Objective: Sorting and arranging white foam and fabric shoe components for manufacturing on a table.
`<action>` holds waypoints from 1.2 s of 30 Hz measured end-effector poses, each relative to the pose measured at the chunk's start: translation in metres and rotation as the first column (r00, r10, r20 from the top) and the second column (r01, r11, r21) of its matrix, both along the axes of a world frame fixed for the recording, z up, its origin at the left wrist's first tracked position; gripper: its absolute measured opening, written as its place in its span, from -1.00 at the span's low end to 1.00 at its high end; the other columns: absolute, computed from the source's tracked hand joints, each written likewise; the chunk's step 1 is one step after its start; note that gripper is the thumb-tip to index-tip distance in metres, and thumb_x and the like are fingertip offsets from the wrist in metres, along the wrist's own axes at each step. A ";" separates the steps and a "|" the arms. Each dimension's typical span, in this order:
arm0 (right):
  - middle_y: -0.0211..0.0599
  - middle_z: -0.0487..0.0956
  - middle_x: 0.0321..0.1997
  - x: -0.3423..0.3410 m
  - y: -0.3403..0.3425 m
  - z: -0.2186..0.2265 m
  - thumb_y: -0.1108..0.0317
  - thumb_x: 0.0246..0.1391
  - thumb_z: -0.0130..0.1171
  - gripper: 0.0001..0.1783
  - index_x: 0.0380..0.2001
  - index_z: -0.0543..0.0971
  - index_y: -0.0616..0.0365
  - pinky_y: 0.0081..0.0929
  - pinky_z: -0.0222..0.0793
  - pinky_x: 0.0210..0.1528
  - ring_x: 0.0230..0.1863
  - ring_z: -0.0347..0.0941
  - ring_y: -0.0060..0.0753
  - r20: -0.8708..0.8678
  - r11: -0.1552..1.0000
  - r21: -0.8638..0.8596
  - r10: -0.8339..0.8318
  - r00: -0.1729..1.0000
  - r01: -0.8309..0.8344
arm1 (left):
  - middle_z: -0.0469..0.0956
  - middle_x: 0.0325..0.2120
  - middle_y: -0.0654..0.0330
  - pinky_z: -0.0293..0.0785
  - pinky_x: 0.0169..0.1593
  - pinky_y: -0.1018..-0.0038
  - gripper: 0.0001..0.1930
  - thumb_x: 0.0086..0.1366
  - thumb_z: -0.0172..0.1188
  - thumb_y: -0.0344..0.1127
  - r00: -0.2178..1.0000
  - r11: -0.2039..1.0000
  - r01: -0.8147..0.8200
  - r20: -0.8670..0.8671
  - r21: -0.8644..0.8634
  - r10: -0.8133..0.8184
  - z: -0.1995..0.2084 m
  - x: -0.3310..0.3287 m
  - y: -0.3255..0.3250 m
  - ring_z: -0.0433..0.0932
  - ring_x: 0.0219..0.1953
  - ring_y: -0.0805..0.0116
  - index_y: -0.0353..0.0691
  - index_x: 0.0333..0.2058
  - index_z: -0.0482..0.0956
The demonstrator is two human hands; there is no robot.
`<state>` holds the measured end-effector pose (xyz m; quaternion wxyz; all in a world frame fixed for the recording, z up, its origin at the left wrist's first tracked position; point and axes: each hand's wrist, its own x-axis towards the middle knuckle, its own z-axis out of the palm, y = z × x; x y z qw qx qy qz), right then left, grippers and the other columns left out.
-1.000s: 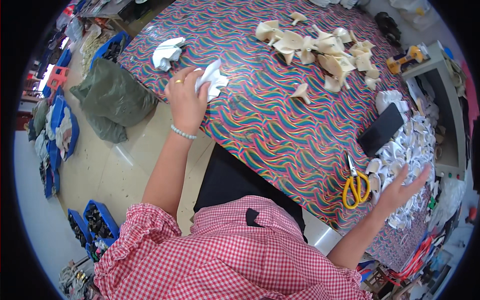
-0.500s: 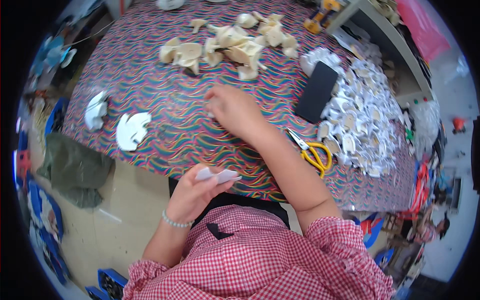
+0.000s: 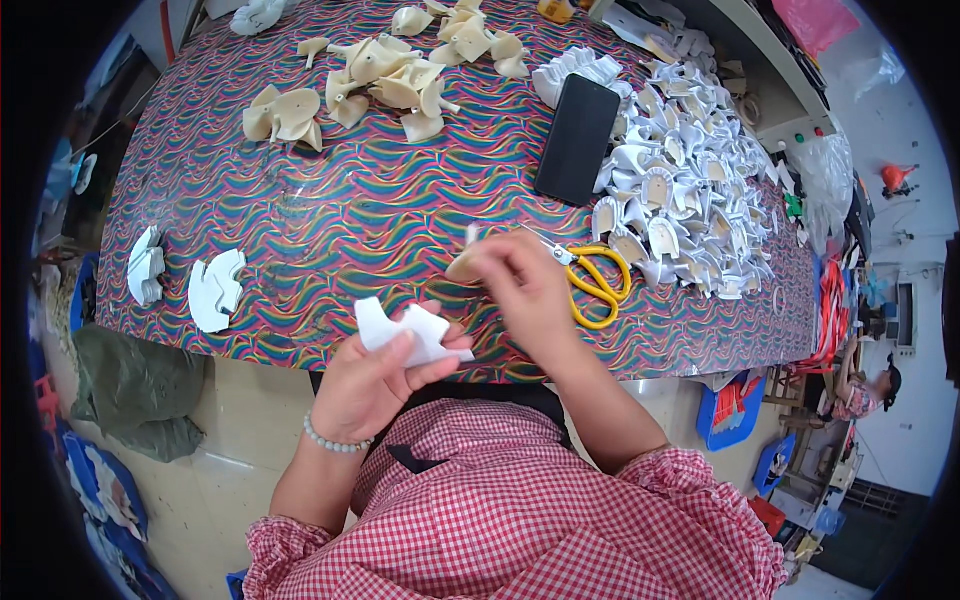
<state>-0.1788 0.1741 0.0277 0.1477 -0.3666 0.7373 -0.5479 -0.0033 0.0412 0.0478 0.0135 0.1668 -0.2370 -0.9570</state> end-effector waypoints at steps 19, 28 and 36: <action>-0.41 0.53 -0.47 0.066 0.017 0.037 0.47 -0.22 0.41 -0.68 -0.27 0.69 0.09 -0.56 0.39 -0.50 -0.49 0.48 -0.47 -0.305 0.950 -0.143 0.226 0.925 -0.279 | 0.28 0.22 -0.03 0.20 0.30 0.26 -0.51 0.43 -0.07 -0.29 0.968 0.968 -0.251 0.008 -0.024 0.251 0.017 0.018 0.039 0.25 0.29 0.18 -0.37 0.26 0.18; -0.42 0.53 -0.48 0.065 0.012 0.032 0.44 -0.19 0.40 -0.68 -0.24 0.69 0.07 -0.55 0.38 -0.50 -0.49 0.47 -0.46 -0.309 0.949 -0.130 0.236 0.921 -0.287 | 0.25 0.24 -0.02 0.17 0.32 0.27 -0.51 0.44 -0.10 -0.28 0.971 0.971 -0.239 0.010 -0.001 0.239 0.013 0.018 0.035 0.23 0.30 0.19 -0.37 0.26 0.17; -0.40 0.53 -0.46 0.065 0.009 0.032 0.43 -0.17 0.39 -0.69 -0.24 0.69 0.07 -0.54 0.39 -0.47 -0.45 0.47 -0.45 -0.319 0.957 -0.067 0.247 0.915 -0.282 | 0.26 0.24 0.01 0.20 0.30 0.28 -0.54 0.45 -0.11 -0.28 0.974 0.974 -0.227 -0.006 0.011 0.227 0.008 0.018 0.031 0.27 0.27 0.22 -0.38 0.24 0.20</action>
